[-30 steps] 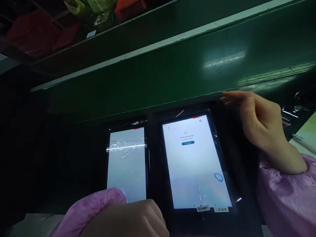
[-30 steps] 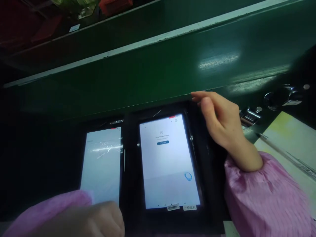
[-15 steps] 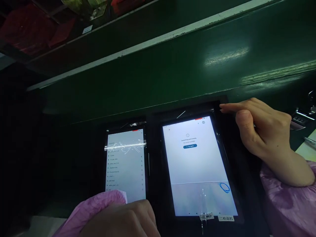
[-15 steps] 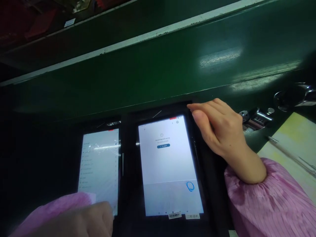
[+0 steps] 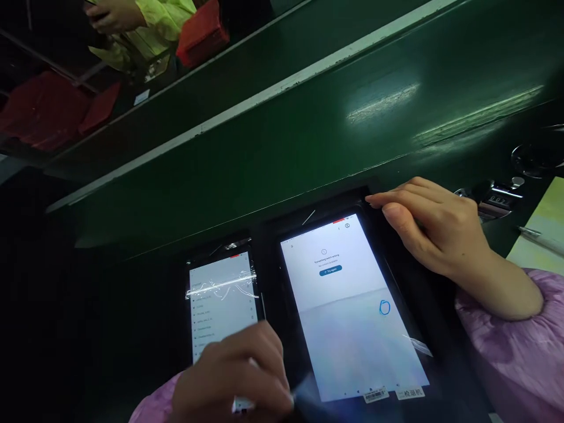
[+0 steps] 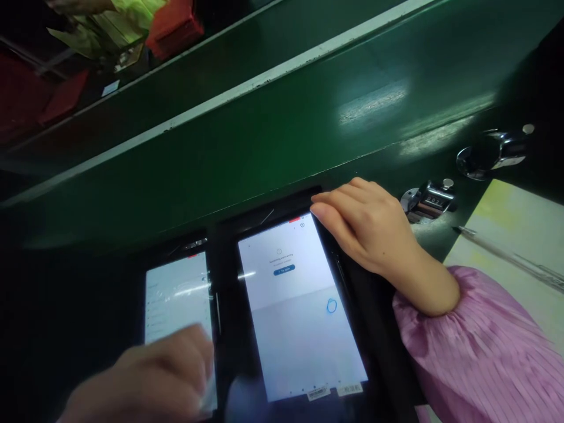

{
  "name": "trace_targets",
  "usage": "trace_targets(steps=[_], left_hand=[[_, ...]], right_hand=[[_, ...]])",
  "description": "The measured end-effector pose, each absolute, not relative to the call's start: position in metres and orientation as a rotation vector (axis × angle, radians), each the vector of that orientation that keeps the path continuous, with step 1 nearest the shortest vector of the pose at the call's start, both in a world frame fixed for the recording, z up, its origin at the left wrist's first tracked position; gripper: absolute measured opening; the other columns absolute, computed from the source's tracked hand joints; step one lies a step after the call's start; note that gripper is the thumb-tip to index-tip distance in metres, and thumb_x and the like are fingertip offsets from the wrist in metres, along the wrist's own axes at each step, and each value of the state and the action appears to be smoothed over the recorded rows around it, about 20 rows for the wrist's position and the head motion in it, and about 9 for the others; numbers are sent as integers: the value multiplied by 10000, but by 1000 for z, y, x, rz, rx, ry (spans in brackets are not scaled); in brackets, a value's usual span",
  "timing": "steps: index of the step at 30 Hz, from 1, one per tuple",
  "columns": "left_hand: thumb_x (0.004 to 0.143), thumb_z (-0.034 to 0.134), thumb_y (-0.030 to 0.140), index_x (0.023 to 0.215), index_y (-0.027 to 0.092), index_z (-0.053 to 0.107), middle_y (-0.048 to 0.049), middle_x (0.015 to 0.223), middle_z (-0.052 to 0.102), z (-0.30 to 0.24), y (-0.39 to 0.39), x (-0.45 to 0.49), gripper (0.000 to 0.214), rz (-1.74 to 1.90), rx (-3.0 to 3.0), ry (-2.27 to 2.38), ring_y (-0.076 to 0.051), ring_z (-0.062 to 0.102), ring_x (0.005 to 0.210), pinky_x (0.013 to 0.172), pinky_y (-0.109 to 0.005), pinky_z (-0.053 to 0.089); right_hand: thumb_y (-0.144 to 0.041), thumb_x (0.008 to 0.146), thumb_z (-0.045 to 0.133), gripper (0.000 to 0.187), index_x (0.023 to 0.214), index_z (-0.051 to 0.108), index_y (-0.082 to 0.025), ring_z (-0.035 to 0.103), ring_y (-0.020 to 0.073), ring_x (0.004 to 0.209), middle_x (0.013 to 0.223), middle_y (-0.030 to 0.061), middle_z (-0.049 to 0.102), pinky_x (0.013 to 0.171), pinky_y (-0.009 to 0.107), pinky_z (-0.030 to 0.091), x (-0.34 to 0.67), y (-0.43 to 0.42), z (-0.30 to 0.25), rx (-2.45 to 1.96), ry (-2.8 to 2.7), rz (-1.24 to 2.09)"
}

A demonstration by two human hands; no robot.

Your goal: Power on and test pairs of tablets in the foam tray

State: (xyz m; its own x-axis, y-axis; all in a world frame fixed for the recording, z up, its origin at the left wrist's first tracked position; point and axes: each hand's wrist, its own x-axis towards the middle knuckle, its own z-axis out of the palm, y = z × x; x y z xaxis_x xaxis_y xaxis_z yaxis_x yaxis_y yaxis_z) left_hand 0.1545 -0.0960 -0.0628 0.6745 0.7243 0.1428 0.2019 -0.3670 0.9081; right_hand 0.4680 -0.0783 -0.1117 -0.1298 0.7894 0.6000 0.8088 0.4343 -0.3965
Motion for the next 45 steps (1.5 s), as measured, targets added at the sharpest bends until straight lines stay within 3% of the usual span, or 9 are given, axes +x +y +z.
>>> trace_targets(steps=[1, 3, 6, 10, 14, 20, 32, 39, 45], left_hand=[[979, 684, 225, 933, 290, 755, 17, 753, 742, -65, -92, 156, 107, 750, 1858, 808, -139, 703, 598, 488, -194, 630], [907, 743, 153, 1154, 347, 753, 12, 1016, 773, -71, -85, 156, 314, 928, 1798, 1077, -192, 769, 905, 679, -253, 702], [889, 750, 145, 1341, 382, 661, 20, 1280, 706, -74, -82, 156, 518, 1119, 1897, 1263, -207, 681, 1239, 963, -306, 665], [962, 645, 94, 1285, 253, 647, -44, 1209, 723, -68, -77, 182, 360, 778, 2554, 870, -182, 703, 1159, 996, -293, 625], [1024, 478, 115, 1368, 163, 589, -152, 1393, 657, -71, -44, 234, 365, 371, 2832, 723, -269, 635, 1295, 1071, -433, 583], [1010, 411, 117, 1464, 226, 560, -113, 1426, 606, -67, 3, 291, 491, -377, 2786, 789, -276, 593, 1265, 1028, -436, 566], [1010, 475, 216, 1426, 286, 602, -112, 1365, 603, -53, 4, 294, 440, -489, 2863, 622, -291, 600, 1151, 983, -426, 517], [999, 469, 180, 1427, 293, 602, -104, 1359, 608, -52, 2, 294, 462, -492, 2830, 647, -297, 582, 1201, 964, -412, 522], [992, 454, 189, 1442, 256, 585, -125, 1429, 572, -55, 2, 296, 473, -464, 2727, 706, -323, 548, 1285, 1001, -453, 523]], right_hand=[[-274, 1106, 451, 334, 1029, 751, -149, 696, 186, 745, 871, 55, 769, 667, 323, 538, 467, -79, -111, -1376, -1899, -43], [-269, 1097, 473, 308, 1020, 748, -151, 684, 186, 707, 845, 53, 760, 623, 319, 510, 466, -80, -109, -1441, -1857, -77], [-226, 1062, 506, 245, 1047, 734, -137, 687, 210, 725, 855, 72, 751, 623, 335, 512, 466, -83, -107, -1558, -1787, -122], [-190, 982, 517, 211, 1024, 723, -173, 697, 251, 845, 977, 90, 748, 678, 365, 561, 467, -88, -105, -1587, -1812, -145], [-253, 975, 548, 225, 916, 754, -184, 667, 331, 1033, 1164, 149, 720, 740, 427, 585, 458, -103, -108, -1627, -1988, -280], [-319, 960, 643, 234, 931, 759, -118, 611, 408, 1190, 1347, 265, 650, 675, 404, 578, 424, -127, -121, -1865, -2087, -555], [-476, 1028, 545, 385, 1169, 710, -158, 538, 441, 1265, 1510, 274, 511, 741, 492, 599, 423, -124, -137, -2080, -2007, -302], [-489, 1028, 560, 403, 1065, 716, -119, 577, 437, 1198, 1423, 314, 564, 704, 477, 598, 424, -125, -137, -1957, -2043, -434], [-448, 1036, 553, 341, 1064, 720, -151, 582, 408, 1167, 1434, 269, 568, 709, 469, 579, 424, -124, -139, -1975, -1994, -406]])
